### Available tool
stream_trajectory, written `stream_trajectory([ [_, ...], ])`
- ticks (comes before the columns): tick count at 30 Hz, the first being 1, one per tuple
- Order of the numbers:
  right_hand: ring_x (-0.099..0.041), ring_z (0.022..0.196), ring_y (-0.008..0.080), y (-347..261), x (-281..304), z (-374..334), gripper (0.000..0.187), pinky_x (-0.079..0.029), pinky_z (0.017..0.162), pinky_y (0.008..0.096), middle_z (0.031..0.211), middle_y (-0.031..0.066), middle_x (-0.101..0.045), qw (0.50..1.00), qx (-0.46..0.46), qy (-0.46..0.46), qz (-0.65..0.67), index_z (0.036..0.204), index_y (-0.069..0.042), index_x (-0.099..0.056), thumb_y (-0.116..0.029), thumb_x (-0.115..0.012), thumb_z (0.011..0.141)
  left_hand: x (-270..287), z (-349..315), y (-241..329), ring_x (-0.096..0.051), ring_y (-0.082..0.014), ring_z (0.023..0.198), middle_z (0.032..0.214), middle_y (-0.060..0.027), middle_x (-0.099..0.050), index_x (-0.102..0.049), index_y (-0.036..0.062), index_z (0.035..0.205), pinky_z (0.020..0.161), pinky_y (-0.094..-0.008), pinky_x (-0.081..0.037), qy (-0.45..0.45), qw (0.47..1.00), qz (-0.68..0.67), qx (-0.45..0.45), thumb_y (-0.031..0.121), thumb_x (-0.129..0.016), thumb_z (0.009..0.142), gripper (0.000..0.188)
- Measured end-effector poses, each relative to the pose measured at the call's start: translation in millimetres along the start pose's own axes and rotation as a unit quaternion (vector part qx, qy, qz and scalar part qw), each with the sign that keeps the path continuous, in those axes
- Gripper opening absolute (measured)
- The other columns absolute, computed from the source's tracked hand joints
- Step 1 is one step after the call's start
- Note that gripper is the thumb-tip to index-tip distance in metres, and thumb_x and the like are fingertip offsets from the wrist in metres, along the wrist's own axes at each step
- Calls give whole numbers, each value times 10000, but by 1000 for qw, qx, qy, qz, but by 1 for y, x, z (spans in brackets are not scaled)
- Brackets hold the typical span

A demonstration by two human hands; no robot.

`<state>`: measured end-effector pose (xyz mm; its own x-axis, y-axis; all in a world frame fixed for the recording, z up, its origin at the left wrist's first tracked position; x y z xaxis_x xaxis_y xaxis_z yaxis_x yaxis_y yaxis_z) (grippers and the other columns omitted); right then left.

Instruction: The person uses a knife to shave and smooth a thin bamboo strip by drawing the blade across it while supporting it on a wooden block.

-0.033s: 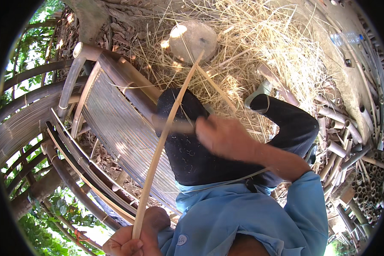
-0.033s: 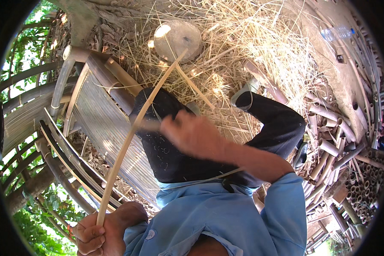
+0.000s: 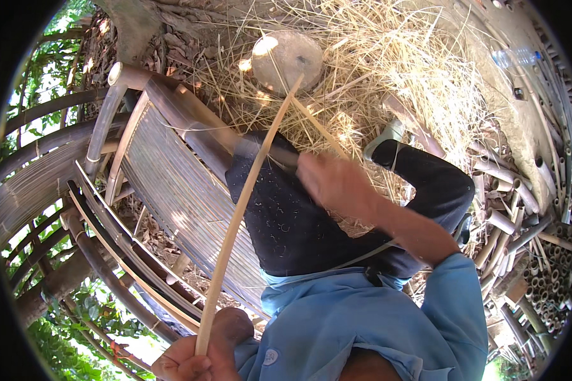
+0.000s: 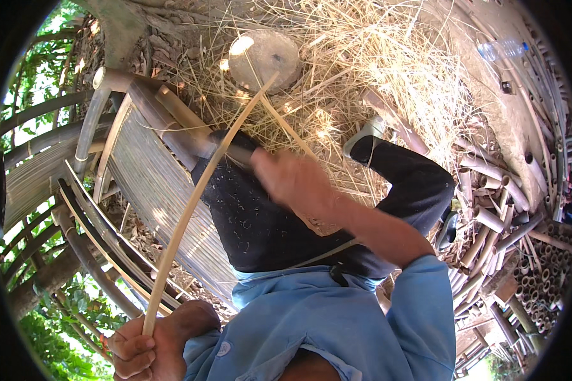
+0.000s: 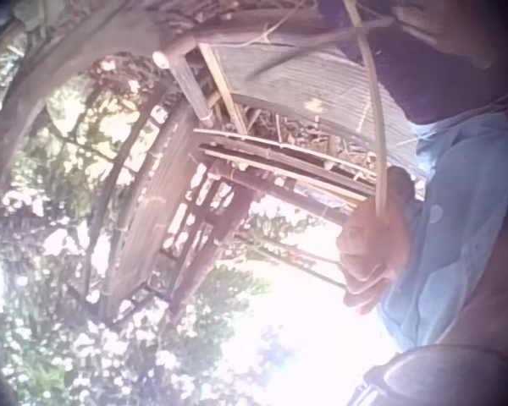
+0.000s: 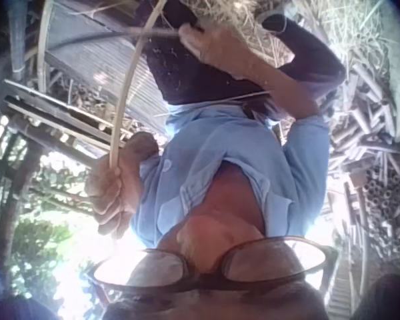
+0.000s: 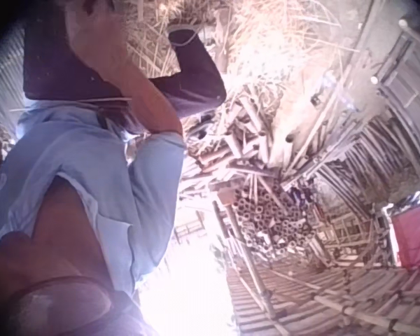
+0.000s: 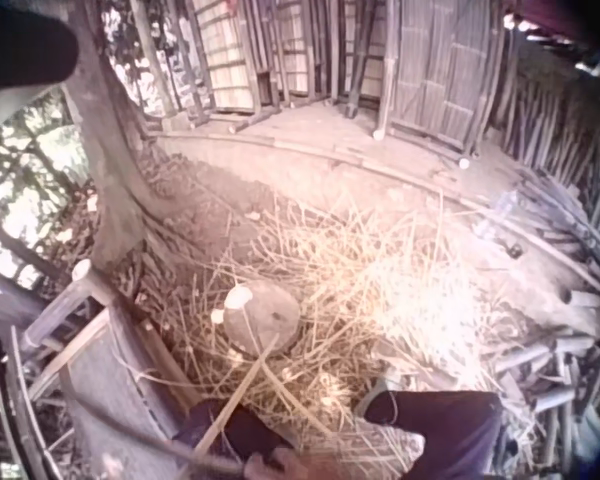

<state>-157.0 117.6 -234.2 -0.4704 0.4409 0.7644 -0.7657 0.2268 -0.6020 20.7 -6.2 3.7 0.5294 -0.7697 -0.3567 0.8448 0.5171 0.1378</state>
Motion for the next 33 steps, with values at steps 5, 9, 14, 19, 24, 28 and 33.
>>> stream_trajectory([
  [5,-619,574,248,0,-3,2,161,-504,440,389,769,125,-583,998,-61,-17,-13,1025,-66,-593,-189,-656,943,8,2,3,-316,-53,438,603,45,-309,-367,145,789,350,-200,-236,13,999,33,-3,475,-233,1105,476],
  [9,-633,608,349,47,-24,14,199,-535,582,503,857,178,-644,989,-106,-105,0,1119,-71,-551,-206,-608,983,10,3,-6,-335,-65,440,606,43,-333,-385,146,793,356,-206,-287,-22,996,81,13,504,-237,1098,493],
  [14,-651,703,398,163,-73,18,265,-551,655,493,890,192,-668,993,-121,2,-3,1225,-77,-560,-201,-575,990,6,4,-18,-341,-68,441,606,42,-337,-391,146,789,356,-210,-296,-10,995,98,7,514,-237,1095,503],
  [19,-656,765,400,250,-112,17,350,-532,714,509,828,192,-670,972,-234,6,26,1292,-101,-552,-226,-607,970,11,7,-36,-346,-71,442,607,41,-341,-397,146,785,355,-214,-305,-19,990,135,22,524,-238,1092,513],
  [24,-659,741,389,310,-129,8,367,-517,683,506,787,188,-659,956,-284,-64,-35,1298,-93,-540,-217,-607,959,16,8,-54,-352,-74,443,607,39,-344,-403,147,781,355,-218,-315,-35,985,164,51,535,-238,1089,523],
  [28,-661,706,385,271,-109,20,263,-509,631,518,750,195,-644,954,-287,-54,61,1163,-50,-517,-195,-600,960,12,0,-70,-356,-77,444,608,38,-348,-408,147,778,354,-221,-322,-63,982,168,58,543,-238,1087,531],
  [33,-654,618,298,153,-56,35,171,-534,514,399,741,155,-620,962,-217,-18,166,1094,-88,-504,-198,-582,989,-4,-7,-76,-381,-91,453,610,28,-360,-429,146,745,352,-235,-352,-76,979,184,42,582,-234,1074,580],
])
Point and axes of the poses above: each hand's wrist, its own z-axis towards the middle knuckle, its own x-axis out of the back of the hand, y = z × x, the point moved 3 cm from there along z, towards the middle knuckle
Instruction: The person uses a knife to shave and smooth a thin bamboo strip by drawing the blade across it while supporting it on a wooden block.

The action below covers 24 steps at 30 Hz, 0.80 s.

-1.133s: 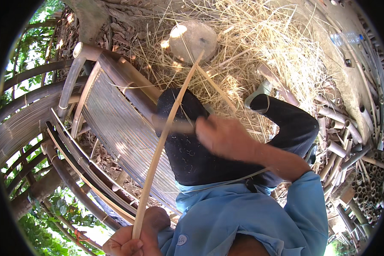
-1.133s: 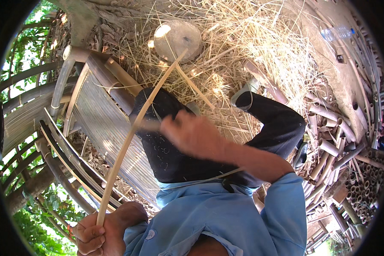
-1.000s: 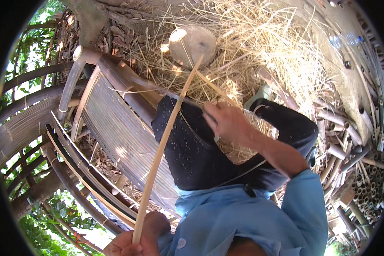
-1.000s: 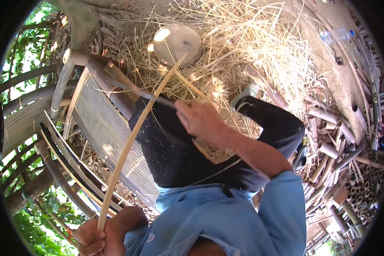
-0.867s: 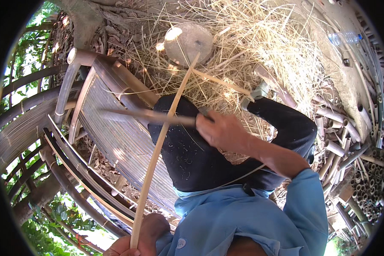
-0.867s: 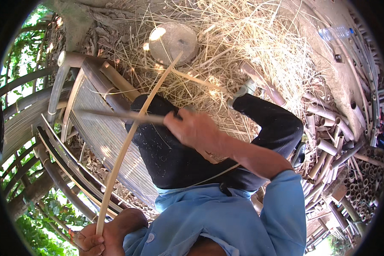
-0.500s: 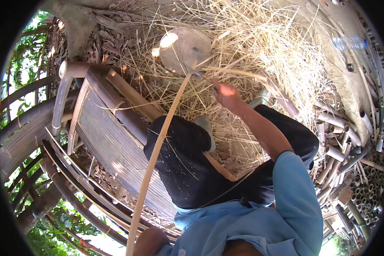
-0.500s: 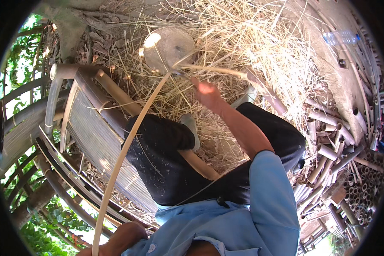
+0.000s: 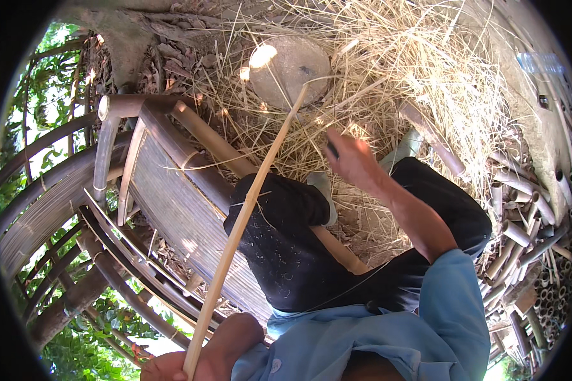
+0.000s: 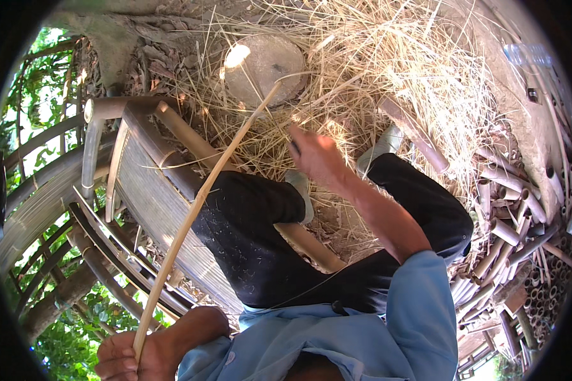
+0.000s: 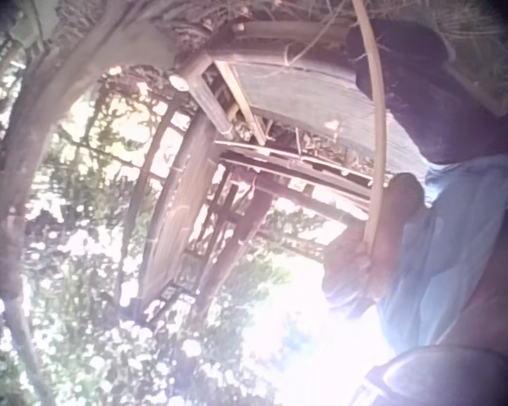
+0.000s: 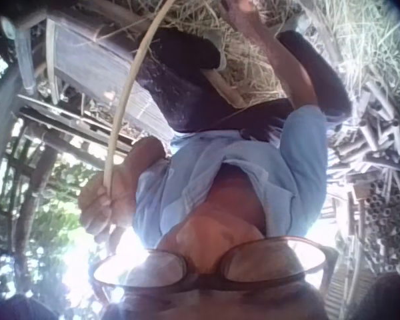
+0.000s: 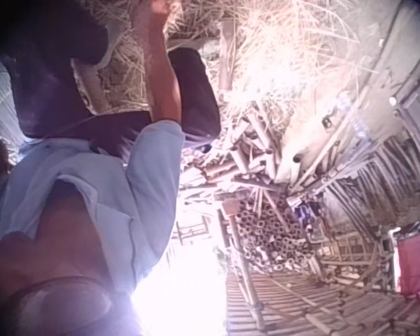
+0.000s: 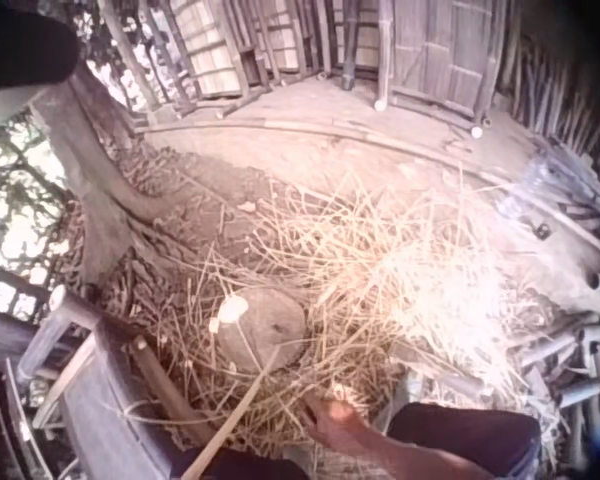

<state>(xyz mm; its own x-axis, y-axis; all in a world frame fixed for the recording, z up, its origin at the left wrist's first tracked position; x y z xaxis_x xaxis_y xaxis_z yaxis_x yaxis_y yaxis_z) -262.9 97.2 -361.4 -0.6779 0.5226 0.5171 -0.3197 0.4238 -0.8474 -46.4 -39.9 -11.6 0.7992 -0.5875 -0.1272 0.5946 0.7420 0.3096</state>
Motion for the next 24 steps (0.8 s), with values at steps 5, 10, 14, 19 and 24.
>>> stream_trajectory([
  [5,-627,595,244,-145,33,-78,151,-534,490,362,798,120,-599,978,179,-2,-104,1019,-63,-576,-187,-640,962,-13,-9,-1,-398,-91,458,612,17,-372,-428,138,724,333,-244,-338,36,993,112,-21,594,-219,1069,609],
  [10,-621,583,236,-175,44,-107,113,-514,458,333,798,111,-579,947,307,47,-86,956,-80,-596,-179,-650,943,-21,-9,-4,-376,-91,434,602,15,-367,-421,140,735,316,-249,-326,44,998,6,-50,598,-213,1067,603],
  [14,-637,594,250,-104,14,-68,175,-526,472,360,790,123,-589,985,127,15,-117,1069,-54,-594,-144,-625,922,-33,-8,-9,-358,-91,414,588,14,-357,-412,135,743,309,-248,-323,100,994,-4,-49,606,-191,1064,612],
  [19,-633,567,259,-92,4,-61,125,-516,461,408,767,133,-580,971,185,73,-135,1072,-74,-582,-118,-589,956,-16,-10,-5,-358,-89,408,579,12,-353,-405,143,726,306,-248,-313,83,996,10,-35,604,-200,1062,606],
  [24,-638,625,338,57,-22,0,265,-551,538,448,773,143,-601,992,-5,11,-123,1164,-111,-531,-187,-653,942,-22,-11,-22,-354,-80,398,563,19,-344,-401,155,700,309,-236,-293,121,991,4,-54,600,-224,1059,598],
])
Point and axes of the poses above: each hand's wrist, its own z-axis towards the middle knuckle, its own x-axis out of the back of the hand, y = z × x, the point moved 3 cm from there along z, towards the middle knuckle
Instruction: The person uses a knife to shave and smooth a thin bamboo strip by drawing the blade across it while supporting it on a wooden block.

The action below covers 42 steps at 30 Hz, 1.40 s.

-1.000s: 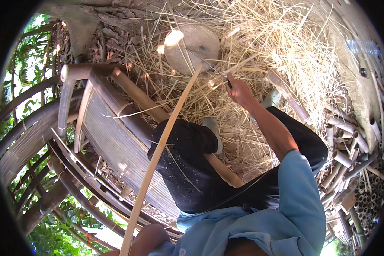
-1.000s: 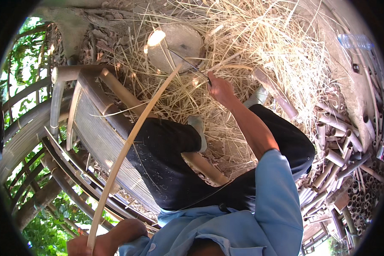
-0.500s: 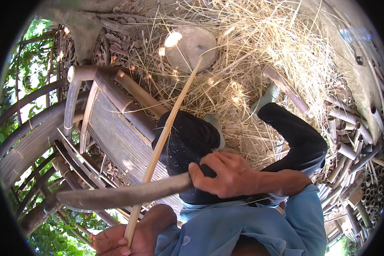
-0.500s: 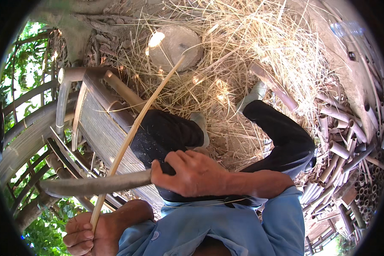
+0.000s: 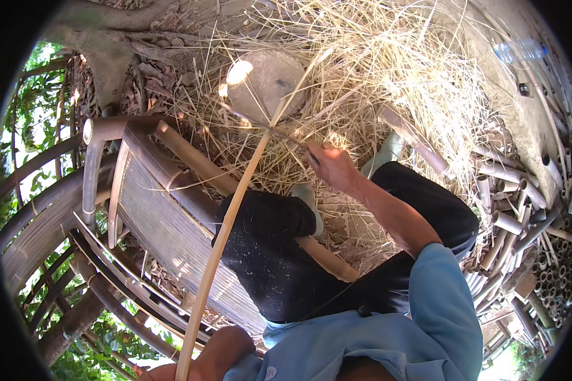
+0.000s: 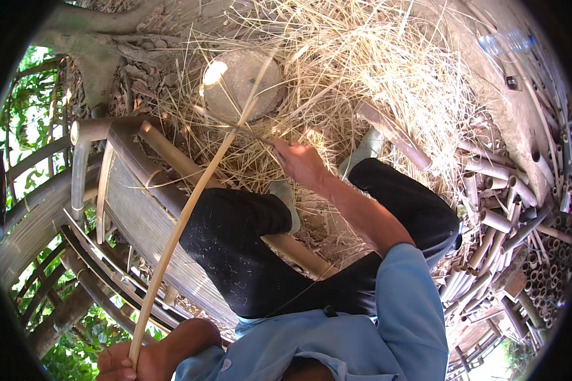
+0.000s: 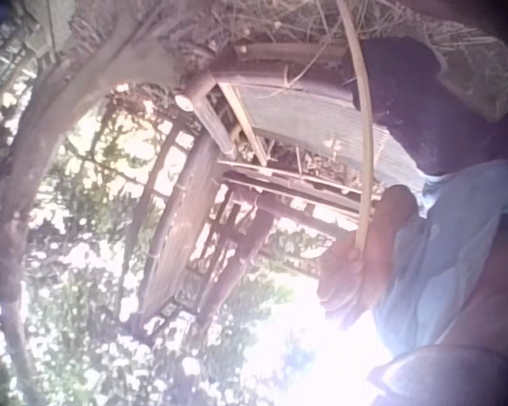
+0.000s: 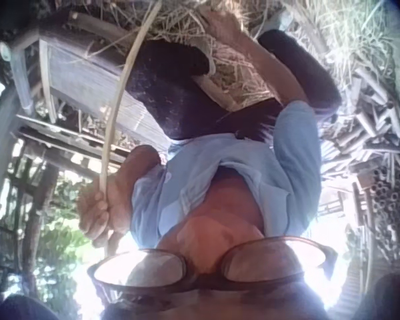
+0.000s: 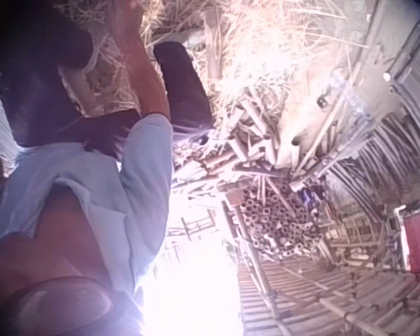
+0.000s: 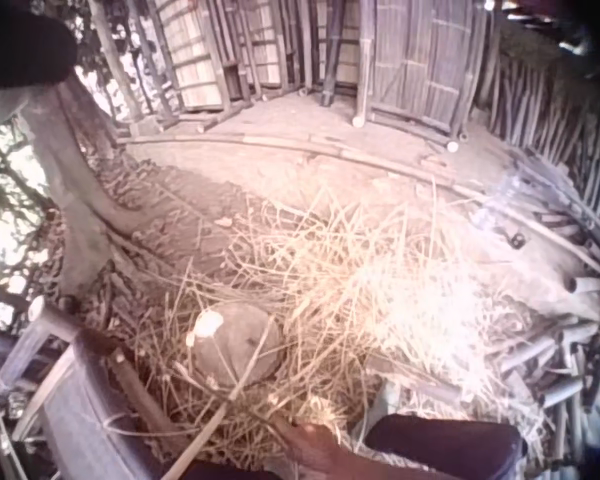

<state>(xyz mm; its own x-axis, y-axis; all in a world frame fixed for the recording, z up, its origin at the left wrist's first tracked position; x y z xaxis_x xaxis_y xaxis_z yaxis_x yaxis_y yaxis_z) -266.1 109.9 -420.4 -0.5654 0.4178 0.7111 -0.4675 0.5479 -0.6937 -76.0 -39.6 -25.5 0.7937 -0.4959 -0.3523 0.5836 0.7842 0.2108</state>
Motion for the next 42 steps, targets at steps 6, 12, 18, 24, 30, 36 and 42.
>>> stream_trajectory([
  [6,-642,694,361,80,-44,48,238,-500,584,486,745,165,-601,998,-20,57,-7,1167,-145,-523,-219,-608,958,30,30,10,-364,-80,404,554,27,-324,-398,156,678,327,-238,-306,-79,992,29,91,498,-288,1068,530],
  [12,-637,710,425,105,-53,59,287,-492,635,548,799,196,-641,994,-105,33,-22,1197,-132,-523,-229,-610,941,30,43,14,-418,-79,542,643,39,-381,-478,142,770,480,-218,-366,-184,973,87,104,408,-354,1080,426],
  [18,-656,662,346,10,11,20,286,-528,584,474,763,181,-641,997,-45,33,47,1208,-64,-528,-241,-568,987,6,44,6,-354,-53,504,611,67,-338,-441,173,707,429,-212,-302,-118,958,-57,255,372,-451,1077,419],
  [24,-656,641,279,-157,89,-50,209,-528,552,405,779,159,-613,995,60,-9,73,1033,-51,-550,-232,-637,975,30,13,24,-260,-115,523,621,28,-277,-429,121,775,446,-261,-235,-33,977,-14,209,397,-358,1109,439],
  [30,-596,543,197,-242,113,-128,268,-504,424,363,746,73,-552,956,281,53,65,1090,-53,-640,-241,-715,914,43,-13,54,-233,-115,521,645,27,-261,-395,135,774,453,-273,-212,-1,979,-21,205,430,-349,1108,448],
  [36,-645,555,213,-201,84,-93,155,-509,415,370,705,86,-532,984,168,57,21,1070,-95,-611,-176,-626,938,56,-18,59,-231,-110,521,624,36,-240,-342,155,741,459,-270,-208,31,977,45,208,488,-360,1095,487],
  [42,-612,529,260,-192,70,-84,141,-514,452,402,773,117,-587,985,175,13,5,959,-79,-594,-208,-650,955,68,-13,63,-243,-109,528,613,31,-240,-333,157,751,466,-276,-212,5,974,53,219,500,-355,1093,484],
])
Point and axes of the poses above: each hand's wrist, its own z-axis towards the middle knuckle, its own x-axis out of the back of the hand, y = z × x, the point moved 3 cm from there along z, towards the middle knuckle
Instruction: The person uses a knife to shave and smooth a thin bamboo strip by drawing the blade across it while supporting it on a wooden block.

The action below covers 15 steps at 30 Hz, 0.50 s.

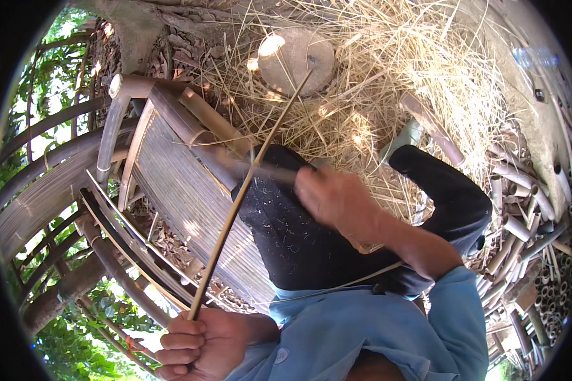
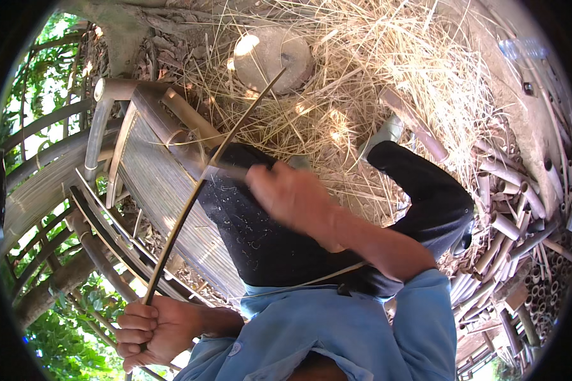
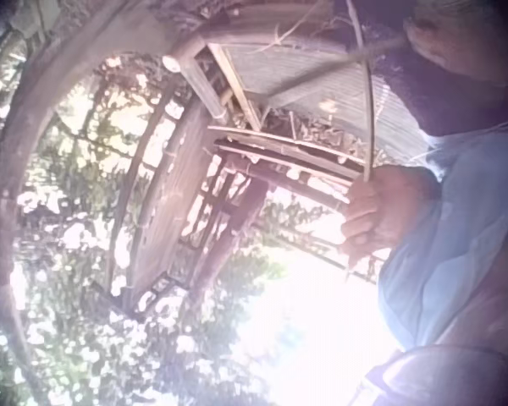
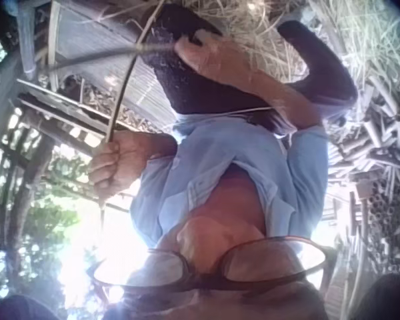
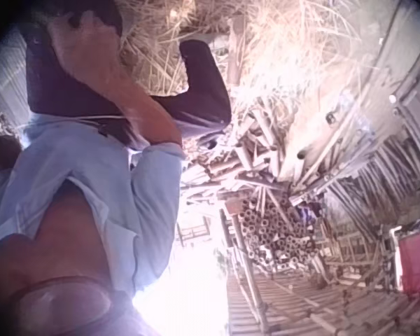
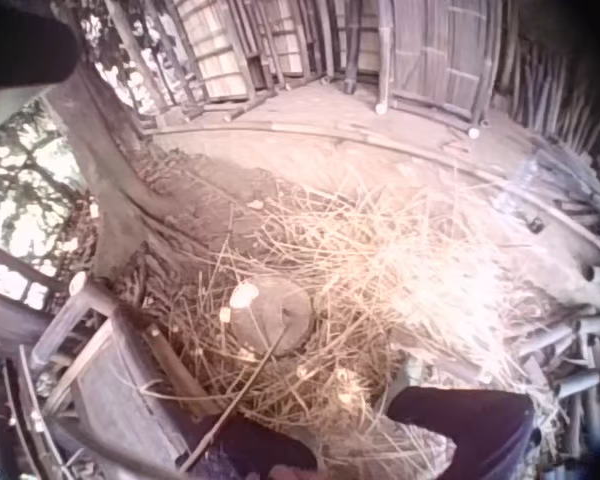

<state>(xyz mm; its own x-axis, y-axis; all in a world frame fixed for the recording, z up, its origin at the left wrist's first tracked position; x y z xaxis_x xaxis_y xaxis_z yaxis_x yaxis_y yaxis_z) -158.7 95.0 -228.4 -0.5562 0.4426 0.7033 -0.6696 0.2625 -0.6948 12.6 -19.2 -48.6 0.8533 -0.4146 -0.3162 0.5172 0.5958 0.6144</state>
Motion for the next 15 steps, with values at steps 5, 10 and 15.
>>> stream_trajectory([
  [5,-632,563,273,6,10,-6,123,-517,447,398,793,123,-588,999,35,19,-29,1022,-100,-588,-185,-653,961,0,1,-12,-227,-99,514,606,40,-241,-349,144,756,473,-262,-203,20,1000,-24,1,454,-339,1105,467],
  [10,-629,567,298,110,-42,10,143,-509,452,404,760,129,-576,995,-89,-43,11,1036,-102,-590,-213,-646,964,-21,11,-26,-250,-62,400,557,67,-201,-372,182,695,345,-231,-216,253,961,108,-25,446,-413,1081,470],
  [15,-665,726,277,190,-72,31,182,-562,581,433,804,130,-606,989,-139,21,-36,1132,-146,-561,-198,-597,961,-5,30,-36,-226,-52,403,577,79,-185,-333,202,684,330,-227,-224,238,955,164,-61,411,-321,1108,473],
])
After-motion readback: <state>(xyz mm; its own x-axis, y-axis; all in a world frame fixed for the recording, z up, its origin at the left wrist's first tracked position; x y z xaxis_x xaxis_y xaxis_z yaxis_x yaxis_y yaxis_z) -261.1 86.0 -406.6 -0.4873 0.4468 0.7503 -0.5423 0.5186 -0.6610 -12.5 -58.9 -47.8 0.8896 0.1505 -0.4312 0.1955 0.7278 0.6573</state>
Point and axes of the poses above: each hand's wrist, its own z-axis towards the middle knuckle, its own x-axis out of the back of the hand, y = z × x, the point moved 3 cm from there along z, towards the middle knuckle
